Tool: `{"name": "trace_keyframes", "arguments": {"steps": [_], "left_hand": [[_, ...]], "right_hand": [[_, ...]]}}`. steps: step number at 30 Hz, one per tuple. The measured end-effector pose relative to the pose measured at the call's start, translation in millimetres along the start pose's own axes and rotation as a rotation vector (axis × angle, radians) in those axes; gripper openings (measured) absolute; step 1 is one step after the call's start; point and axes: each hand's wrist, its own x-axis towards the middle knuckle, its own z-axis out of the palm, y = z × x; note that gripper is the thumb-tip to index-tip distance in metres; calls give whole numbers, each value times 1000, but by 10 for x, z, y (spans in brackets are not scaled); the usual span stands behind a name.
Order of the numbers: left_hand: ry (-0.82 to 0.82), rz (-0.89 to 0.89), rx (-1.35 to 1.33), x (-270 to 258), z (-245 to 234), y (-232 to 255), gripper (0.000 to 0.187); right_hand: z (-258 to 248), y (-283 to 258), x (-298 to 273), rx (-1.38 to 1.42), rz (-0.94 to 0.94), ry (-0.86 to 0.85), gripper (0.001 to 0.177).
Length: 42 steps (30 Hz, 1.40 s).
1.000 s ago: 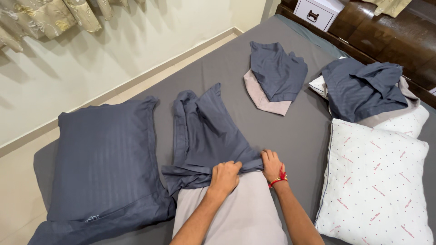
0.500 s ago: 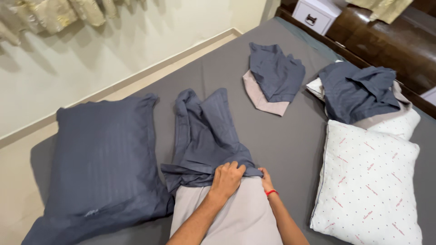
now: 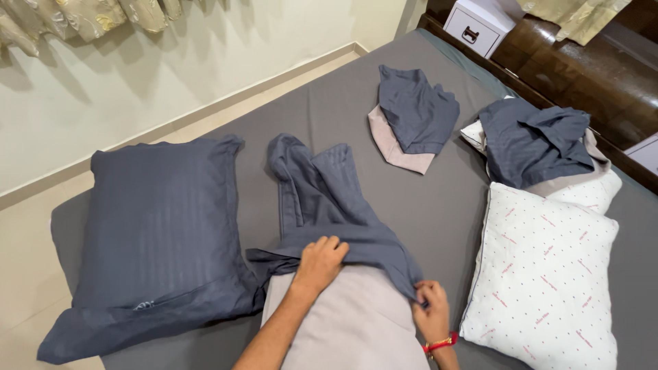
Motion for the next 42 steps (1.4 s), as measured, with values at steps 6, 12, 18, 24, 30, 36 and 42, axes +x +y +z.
{"name": "trace_keyframes", "arguments": {"steps": [6, 12, 18, 24, 30, 36, 42], "left_hand": [[-49, 23, -33, -302, -230, 119, 16], [-97, 132, -143, -387, -413, 216, 12], [-111, -183, 40, -736, -608, -660, 42], [-148, -382, -176, -973, -184, -984, 39], [-189, -691, -134, -1295, -22, -1006, 37], [-227, -915, 60, -1428, 358, -1121, 34], [-252, -1183, -62, -1484, 439, -1194, 38]], "right_hand": [[-233, -973, 537, 38, -190, -145, 45], [275, -1336, 775, -223, -318, -411, 30], [173, -1152, 514, -33, -362, -440, 27], [434, -626, 662, -288, -211, -302, 35], [723, -129, 679, -392, 186, -347, 24], [740, -167, 758, -310, 597, -541, 44], [770, -110, 761, -345, 650, -610, 65]]}}
